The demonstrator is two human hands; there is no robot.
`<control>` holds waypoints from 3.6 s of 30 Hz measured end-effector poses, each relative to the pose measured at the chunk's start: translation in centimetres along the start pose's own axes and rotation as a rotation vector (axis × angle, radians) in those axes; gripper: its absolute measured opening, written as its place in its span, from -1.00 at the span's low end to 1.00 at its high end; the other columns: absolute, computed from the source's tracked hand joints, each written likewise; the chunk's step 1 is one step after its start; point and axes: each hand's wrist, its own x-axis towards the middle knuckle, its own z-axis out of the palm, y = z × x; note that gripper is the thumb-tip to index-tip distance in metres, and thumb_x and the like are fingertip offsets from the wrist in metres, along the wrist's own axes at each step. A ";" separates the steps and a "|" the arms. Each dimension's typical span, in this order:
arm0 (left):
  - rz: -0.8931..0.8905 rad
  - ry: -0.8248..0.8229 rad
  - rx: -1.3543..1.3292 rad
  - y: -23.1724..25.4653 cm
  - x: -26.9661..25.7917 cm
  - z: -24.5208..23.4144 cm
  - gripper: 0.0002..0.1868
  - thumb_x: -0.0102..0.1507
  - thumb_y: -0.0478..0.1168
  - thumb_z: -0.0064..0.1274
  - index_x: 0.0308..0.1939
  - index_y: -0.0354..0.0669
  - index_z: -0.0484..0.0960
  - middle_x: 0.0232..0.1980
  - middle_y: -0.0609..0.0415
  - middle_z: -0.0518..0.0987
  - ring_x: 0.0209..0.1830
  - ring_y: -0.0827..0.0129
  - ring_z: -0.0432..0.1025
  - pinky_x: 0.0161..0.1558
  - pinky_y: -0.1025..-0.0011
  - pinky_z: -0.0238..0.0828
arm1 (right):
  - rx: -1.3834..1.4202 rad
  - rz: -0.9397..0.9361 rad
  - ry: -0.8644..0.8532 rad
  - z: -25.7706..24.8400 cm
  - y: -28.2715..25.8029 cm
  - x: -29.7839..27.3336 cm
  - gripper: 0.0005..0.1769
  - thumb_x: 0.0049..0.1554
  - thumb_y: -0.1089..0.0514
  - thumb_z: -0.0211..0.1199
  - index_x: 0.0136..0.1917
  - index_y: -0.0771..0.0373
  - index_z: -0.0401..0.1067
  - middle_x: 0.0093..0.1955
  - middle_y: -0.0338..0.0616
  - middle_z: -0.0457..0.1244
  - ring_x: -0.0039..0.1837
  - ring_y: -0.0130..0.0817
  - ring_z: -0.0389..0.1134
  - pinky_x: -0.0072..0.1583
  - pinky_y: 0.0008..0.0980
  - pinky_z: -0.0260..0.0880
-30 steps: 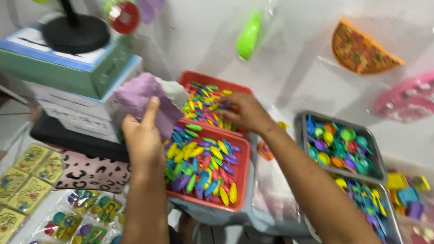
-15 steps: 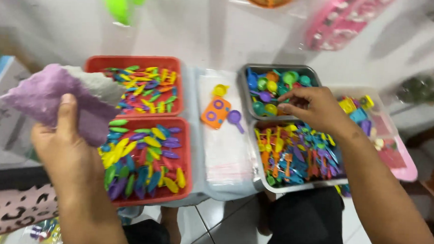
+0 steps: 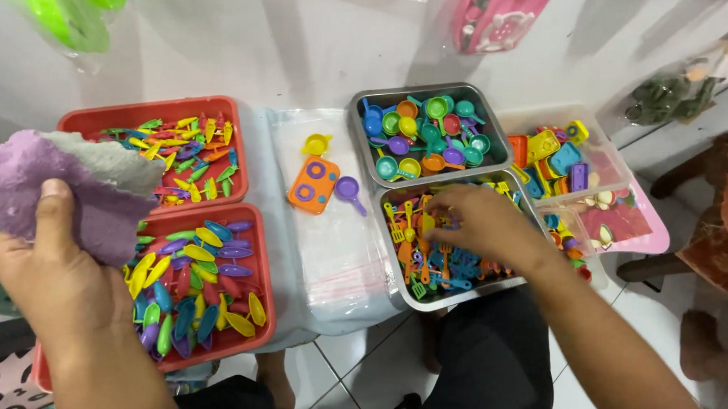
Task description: The person is cleaning small plastic toys using a purple cloth and then sorting them into different trays or packaging them into bags.
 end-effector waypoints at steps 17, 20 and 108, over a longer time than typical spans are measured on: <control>-0.005 -0.025 -0.041 0.1 -0.3 1.1 -0.85 0.51 -0.24 -0.03 0.14 -0.08 0.55 0.08 0.29 0.62 0.01 0.74 0.56 0.17 0.80 0.56 | 0.078 0.310 -0.098 0.1 0.5 -1.1 -0.59 -0.09 -0.01 0.52 0.04 0.10 0.61 -0.19 -0.29 0.45 -0.19 -0.31 0.44 -0.07 -0.34 0.42; -0.001 -0.020 -0.017 0.0 -0.4 1.4 -0.86 0.51 -0.23 -0.03 0.13 -0.08 0.55 0.08 0.29 0.62 0.01 0.74 0.56 0.16 0.79 0.57 | 0.094 0.327 -0.094 0.4 0.4 -1.1 -0.64 -0.04 0.04 0.47 0.05 0.07 0.60 -0.21 -0.32 0.46 -0.20 -0.34 0.46 -0.08 -0.35 0.43; -0.644 -0.985 -0.396 -5.8 -6.9 11.6 -0.39 0.19 -0.30 -0.34 0.26 -0.59 0.46 0.16 -0.24 0.56 0.08 0.23 0.45 0.18 0.39 0.32 | 0.862 -0.154 0.406 -0.4 -6.0 3.3 -0.87 0.03 0.28 0.41 -0.09 0.30 0.61 -0.33 -0.26 0.41 -0.44 -0.61 0.26 -0.36 -0.61 0.19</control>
